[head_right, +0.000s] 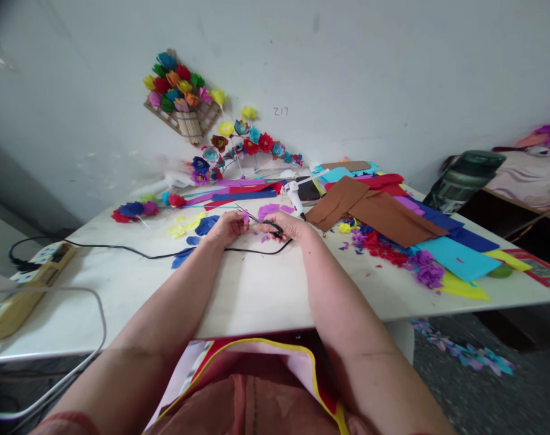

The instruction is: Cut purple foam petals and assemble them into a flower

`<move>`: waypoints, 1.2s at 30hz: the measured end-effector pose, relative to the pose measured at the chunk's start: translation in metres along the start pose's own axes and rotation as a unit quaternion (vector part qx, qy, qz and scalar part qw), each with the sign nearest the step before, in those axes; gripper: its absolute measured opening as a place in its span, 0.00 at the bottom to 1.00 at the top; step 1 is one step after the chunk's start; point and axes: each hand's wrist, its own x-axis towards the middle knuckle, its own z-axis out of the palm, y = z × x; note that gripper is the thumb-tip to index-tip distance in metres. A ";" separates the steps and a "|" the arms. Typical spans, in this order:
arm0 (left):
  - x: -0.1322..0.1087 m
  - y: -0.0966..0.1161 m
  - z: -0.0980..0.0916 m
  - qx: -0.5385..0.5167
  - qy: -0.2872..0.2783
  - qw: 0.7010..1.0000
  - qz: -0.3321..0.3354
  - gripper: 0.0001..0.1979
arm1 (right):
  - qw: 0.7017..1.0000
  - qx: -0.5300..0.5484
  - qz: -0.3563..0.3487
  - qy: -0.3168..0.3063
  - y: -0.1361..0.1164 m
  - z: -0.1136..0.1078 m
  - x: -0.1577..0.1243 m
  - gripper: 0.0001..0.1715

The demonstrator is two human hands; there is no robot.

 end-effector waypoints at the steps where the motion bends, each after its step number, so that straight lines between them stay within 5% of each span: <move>1: 0.000 0.000 0.000 0.002 -0.001 1.000 0.001 0.03 | 1.000 0.000 -0.001 0.000 0.000 0.000 0.000 0.17; 36: 0.000 -0.002 0.000 -0.025 0.021 0.999 0.032 0.05 | 0.999 0.006 0.018 0.031 0.001 0.005 0.004 0.16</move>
